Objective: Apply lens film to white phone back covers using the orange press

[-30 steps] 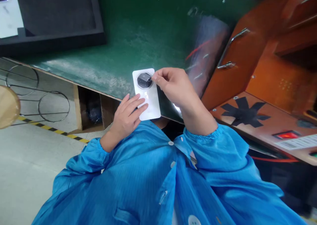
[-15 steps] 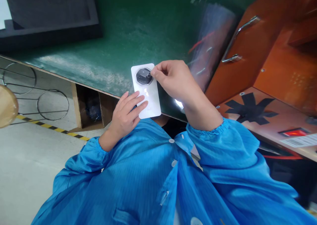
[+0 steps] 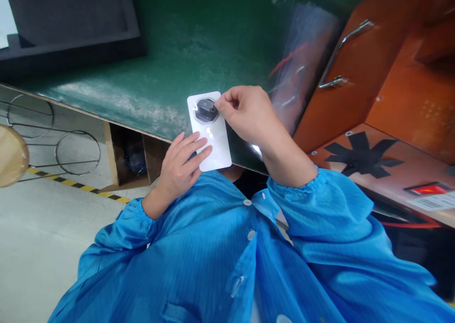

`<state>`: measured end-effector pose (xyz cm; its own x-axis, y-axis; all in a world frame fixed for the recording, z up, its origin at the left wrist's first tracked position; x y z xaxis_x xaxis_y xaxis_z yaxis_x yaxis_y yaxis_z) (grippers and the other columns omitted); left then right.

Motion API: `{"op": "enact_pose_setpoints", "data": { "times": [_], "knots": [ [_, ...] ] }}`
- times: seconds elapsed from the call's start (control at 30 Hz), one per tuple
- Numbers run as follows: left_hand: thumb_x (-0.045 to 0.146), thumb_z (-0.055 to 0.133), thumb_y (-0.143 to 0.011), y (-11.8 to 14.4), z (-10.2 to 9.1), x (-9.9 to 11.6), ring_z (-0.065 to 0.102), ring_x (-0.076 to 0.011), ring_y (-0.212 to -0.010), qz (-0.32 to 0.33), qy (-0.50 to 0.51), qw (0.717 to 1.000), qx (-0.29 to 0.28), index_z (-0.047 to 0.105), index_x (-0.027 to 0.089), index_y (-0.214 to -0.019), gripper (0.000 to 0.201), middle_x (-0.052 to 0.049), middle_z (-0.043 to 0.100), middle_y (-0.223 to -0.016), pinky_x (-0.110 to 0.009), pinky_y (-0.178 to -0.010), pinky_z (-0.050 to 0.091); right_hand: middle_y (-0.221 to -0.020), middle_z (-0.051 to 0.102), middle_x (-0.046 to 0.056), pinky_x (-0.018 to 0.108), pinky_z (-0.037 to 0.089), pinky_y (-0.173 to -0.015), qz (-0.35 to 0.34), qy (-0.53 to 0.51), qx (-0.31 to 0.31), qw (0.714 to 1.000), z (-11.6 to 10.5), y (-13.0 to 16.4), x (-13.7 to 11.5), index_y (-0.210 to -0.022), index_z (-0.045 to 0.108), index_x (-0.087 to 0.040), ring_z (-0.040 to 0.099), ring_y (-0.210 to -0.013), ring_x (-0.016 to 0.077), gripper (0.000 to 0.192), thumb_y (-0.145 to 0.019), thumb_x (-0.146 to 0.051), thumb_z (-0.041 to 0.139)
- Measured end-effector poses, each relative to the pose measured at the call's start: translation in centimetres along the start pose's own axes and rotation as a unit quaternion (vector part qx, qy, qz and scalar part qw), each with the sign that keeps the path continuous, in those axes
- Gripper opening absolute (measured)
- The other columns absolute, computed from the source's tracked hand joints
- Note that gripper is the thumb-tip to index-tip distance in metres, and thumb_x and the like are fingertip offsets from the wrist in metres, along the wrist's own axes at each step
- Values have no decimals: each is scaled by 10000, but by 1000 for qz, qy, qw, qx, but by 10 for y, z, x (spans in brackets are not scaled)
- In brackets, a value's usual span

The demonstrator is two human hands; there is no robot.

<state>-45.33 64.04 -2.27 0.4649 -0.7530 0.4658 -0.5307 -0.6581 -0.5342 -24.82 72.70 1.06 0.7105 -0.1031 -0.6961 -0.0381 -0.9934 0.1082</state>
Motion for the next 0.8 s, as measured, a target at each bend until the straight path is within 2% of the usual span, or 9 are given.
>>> {"op": "enact_pose_setpoints", "data": {
  "times": [0.33,0.57,0.7,0.8],
  "knots": [
    [103,587,-1004,0,0,-1,630,-254,-1453,-4,5,1000,4,620,309,-1453,495,-59,741,-1416,-558,-1273,451,-753,641,37,387,474,-809,17,17,0,1000,0,2,-6,-790,617,-234,582,-762,220,200,-985,-277,624],
    [69,625,-971,-2,-1,1,626,-263,-1455,10,-1,1000,7,659,227,-1394,452,-106,750,-1385,-532,-1276,450,-719,617,26,392,494,-816,18,4,9,1000,2,4,-9,-764,601,-242,615,-768,227,224,-966,-308,673],
    [99,601,-992,-1,0,0,622,-256,-1460,-7,12,1000,-2,639,300,-1440,492,-68,739,-1419,-557,-1284,436,-716,605,37,400,509,-817,-15,11,31,999,4,6,-6,-787,609,-255,627,-811,254,229,-973,-366,681],
    [111,582,-1004,1,1,-2,623,-253,-1460,-19,15,1000,-10,642,329,-1442,493,-49,738,-1422,-570,-1292,422,-787,635,73,419,524,-838,-44,33,49,997,7,9,-4,-830,619,-258,639,-886,286,242,-998,-427,659]
  ]
}}
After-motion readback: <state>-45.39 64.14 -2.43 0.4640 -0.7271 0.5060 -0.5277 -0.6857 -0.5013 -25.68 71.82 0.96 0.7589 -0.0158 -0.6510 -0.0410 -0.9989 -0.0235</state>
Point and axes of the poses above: each hand's wrist, its own y-axis away from the middle knuckle, its own z-axis out of the palm, x = y × z, the point moved 4 cm from there along -y, towards the middle knuckle
